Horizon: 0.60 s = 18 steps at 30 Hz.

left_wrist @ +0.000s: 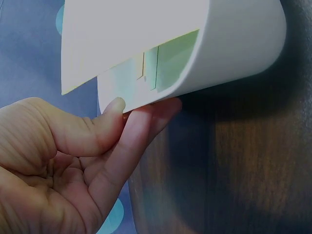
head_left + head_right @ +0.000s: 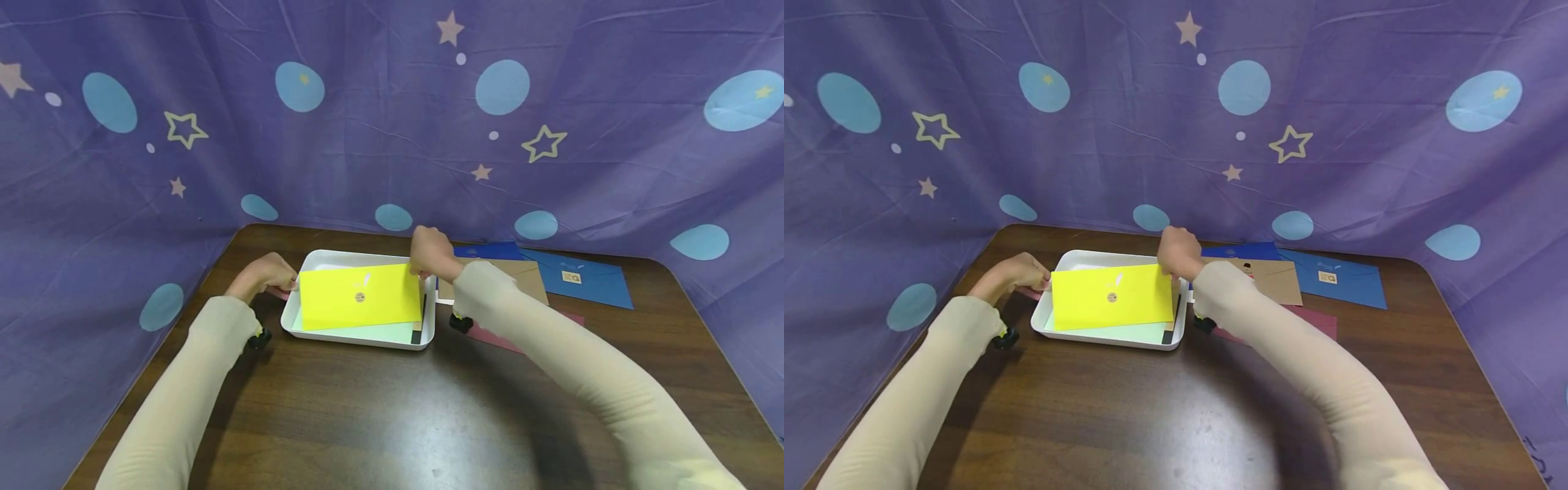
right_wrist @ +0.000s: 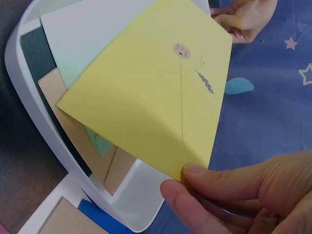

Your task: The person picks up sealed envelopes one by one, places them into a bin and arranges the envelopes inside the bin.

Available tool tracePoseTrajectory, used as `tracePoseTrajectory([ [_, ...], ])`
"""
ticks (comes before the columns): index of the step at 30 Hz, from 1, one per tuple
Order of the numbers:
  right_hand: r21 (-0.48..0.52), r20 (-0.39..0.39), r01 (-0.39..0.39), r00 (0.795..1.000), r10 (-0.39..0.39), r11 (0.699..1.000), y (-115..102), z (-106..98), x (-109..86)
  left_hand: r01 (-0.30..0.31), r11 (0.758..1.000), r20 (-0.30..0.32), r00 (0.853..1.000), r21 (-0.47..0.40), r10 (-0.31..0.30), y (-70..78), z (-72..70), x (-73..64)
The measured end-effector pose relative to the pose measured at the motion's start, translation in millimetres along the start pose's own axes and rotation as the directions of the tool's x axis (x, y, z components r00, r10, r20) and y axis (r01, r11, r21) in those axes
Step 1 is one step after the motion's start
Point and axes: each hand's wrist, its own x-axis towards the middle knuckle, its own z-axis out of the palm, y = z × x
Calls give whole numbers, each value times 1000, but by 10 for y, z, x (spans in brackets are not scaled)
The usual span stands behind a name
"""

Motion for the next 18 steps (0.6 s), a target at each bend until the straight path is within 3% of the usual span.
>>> tracePoseTrajectory([
  [5,-37,29,1,1000,0,999,-18,-19,46,8,1000,1,1000,6,-8,9,-10,-16],
  [18,-45,55,-88,994,90,995,-20,37,258,15,1000,2,1000,13,-15,2,0,25],
])
